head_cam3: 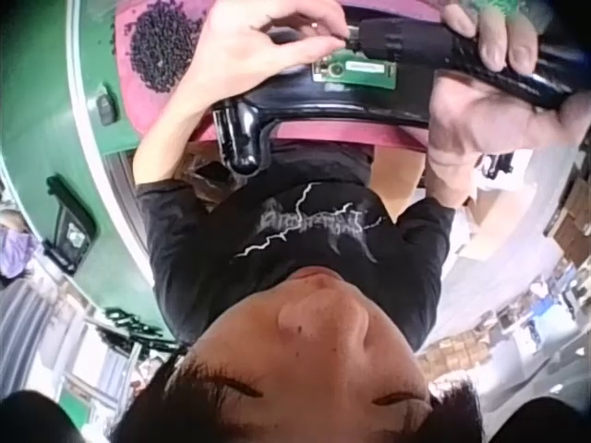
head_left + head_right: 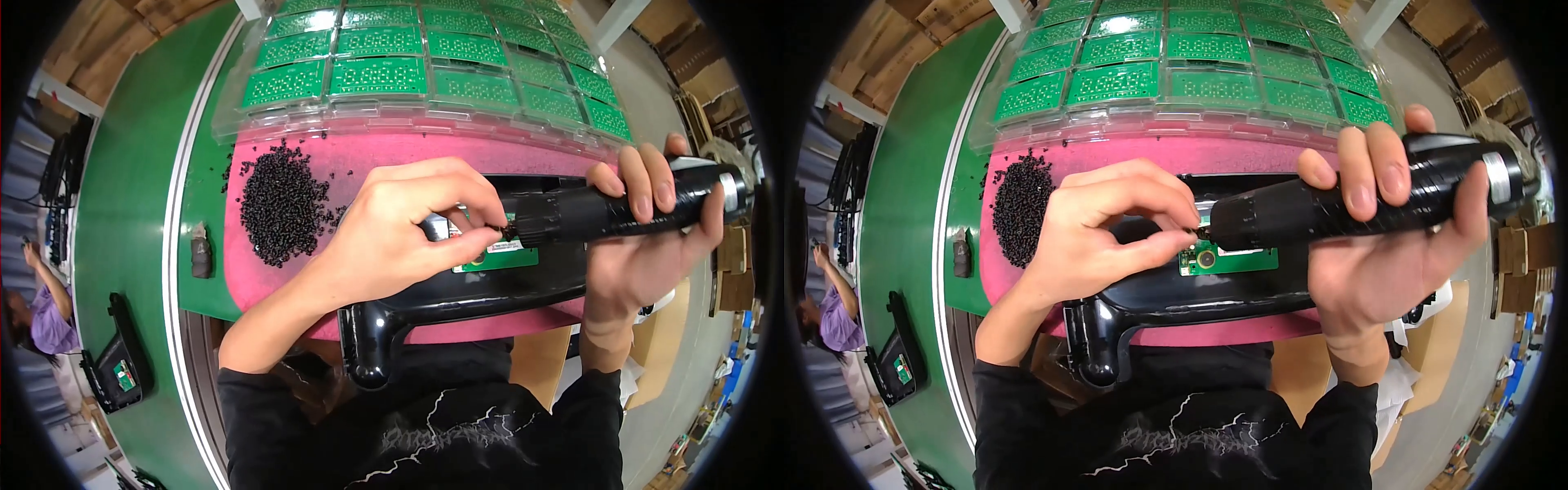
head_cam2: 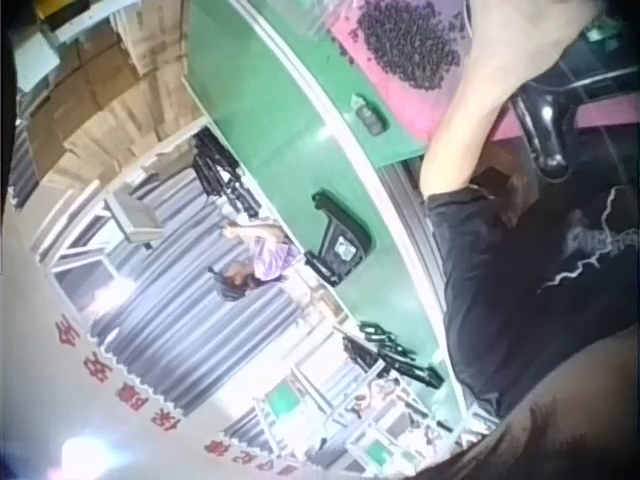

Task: Assembling electronic components by mounting circuit boards into plastic housings and securing them with screws using an electric screwdriver.

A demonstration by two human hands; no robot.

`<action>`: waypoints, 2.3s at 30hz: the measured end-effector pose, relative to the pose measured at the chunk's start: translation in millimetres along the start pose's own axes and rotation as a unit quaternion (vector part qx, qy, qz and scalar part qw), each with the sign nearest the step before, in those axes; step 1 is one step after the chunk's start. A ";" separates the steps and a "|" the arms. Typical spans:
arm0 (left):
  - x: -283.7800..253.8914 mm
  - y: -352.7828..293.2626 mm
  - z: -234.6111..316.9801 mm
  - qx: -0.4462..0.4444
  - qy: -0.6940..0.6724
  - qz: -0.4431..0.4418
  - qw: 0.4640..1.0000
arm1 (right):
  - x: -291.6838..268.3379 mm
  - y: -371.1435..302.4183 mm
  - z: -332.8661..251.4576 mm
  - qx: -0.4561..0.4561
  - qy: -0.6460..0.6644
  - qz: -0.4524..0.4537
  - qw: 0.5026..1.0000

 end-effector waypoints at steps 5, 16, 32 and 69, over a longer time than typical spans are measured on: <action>-3.1 1.7 2.5 0.006 0.090 -0.045 0.995 | 9.0 -10.6 -23.7 -0.077 -0.045 -0.058 0.994; 8.2 4.8 -7.3 0.109 0.108 -0.053 0.987 | 8.0 -2.9 -20.6 -0.056 -0.063 -0.081 0.993; -10.9 12.4 6.6 0.126 0.255 0.054 0.957 | 3.0 3.0 -15.1 -0.074 -0.219 -0.074 0.970; 9.1 -1.9 -24.8 -0.050 0.280 -0.224 0.932 | -31.1 23.3 6.1 -0.033 -0.370 -0.045 0.928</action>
Point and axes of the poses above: each hand's wrist, its own y-axis towards the middle knuckle, its own x-axis out of the palm, z = x × y, the point moved 5 cm from there along y, towards the middle knuckle, and after that the axes turned 9 degrees about z, right-handed, at the moved point
